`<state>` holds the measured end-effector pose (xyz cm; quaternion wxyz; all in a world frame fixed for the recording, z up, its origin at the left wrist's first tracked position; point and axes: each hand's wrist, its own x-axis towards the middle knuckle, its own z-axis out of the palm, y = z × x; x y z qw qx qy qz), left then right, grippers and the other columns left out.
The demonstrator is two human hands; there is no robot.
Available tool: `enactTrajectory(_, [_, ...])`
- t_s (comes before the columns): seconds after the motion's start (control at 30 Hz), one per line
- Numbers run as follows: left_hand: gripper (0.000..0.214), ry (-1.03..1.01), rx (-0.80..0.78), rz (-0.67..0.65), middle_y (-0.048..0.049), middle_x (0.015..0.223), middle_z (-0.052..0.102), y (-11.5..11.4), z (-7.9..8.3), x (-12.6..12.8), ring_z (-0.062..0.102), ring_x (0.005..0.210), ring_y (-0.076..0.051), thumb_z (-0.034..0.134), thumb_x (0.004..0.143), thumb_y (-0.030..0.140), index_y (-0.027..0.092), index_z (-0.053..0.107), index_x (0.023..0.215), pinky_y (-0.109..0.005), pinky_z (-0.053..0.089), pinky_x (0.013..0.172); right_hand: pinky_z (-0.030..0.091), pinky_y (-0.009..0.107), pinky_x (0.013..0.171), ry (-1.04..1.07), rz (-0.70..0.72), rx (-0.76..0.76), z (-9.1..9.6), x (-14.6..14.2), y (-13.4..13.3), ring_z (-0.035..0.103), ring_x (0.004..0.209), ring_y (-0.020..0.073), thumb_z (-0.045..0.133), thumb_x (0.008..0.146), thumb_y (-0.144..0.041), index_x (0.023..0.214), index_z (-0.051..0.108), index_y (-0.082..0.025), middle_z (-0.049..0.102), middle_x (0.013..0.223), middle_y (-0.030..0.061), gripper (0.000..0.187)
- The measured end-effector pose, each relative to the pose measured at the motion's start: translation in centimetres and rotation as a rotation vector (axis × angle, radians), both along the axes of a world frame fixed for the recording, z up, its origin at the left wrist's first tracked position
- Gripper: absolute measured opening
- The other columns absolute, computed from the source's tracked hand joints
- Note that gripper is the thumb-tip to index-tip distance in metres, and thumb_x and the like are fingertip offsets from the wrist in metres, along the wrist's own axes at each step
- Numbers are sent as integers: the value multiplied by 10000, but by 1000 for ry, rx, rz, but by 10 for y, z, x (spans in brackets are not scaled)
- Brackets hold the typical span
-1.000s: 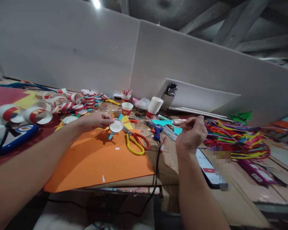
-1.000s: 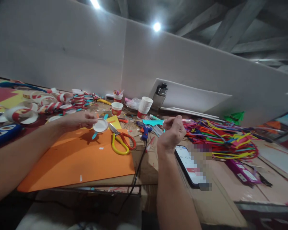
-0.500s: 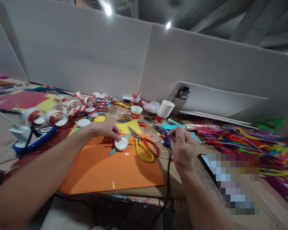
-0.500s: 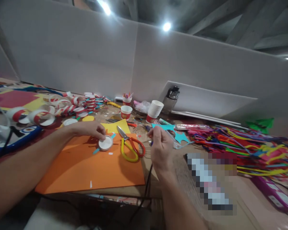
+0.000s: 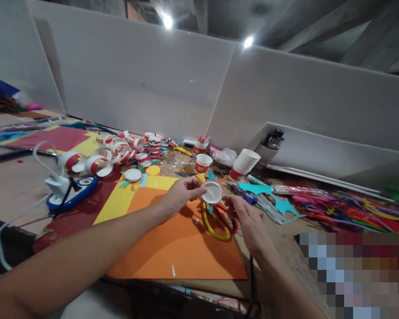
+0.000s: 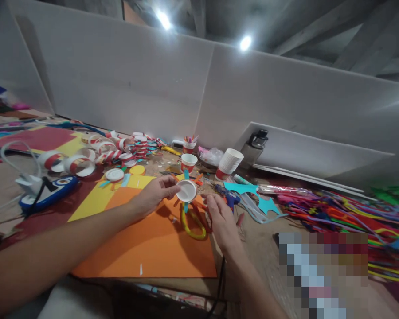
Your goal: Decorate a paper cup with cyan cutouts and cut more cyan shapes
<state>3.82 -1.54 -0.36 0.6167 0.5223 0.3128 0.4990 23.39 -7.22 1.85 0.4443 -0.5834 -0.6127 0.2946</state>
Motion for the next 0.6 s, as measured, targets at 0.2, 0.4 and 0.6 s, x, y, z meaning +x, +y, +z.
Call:
enactTrajectory(0.2, [343,60,-43,-57,-7,723,573,-6,-2,-2,457,610,-93,800,620,438,178,624,759,-259,338,576,427,266,635,66,138,-131,-1,-7,-2,554,709,176,549,823,-544,830,667,-205,623,744,13,359])
enactTrajectory(0.4, [395,58,-218,-113,21,678,534,-14,2,-2,454,524,-92,818,580,456,193,588,765,-258,354,506,371,225,527,134,207,-219,1,-6,-2,541,681,149,600,795,-524,939,675,-207,634,807,4,356])
enactTrajectory(0.6, [461,123,-186,-133,-14,618,567,-5,-8,-7,474,515,-95,684,672,617,163,608,698,-244,303,489,337,220,498,185,208,-344,-4,-6,-1,432,516,97,602,775,-567,801,627,-168,525,601,-28,400])
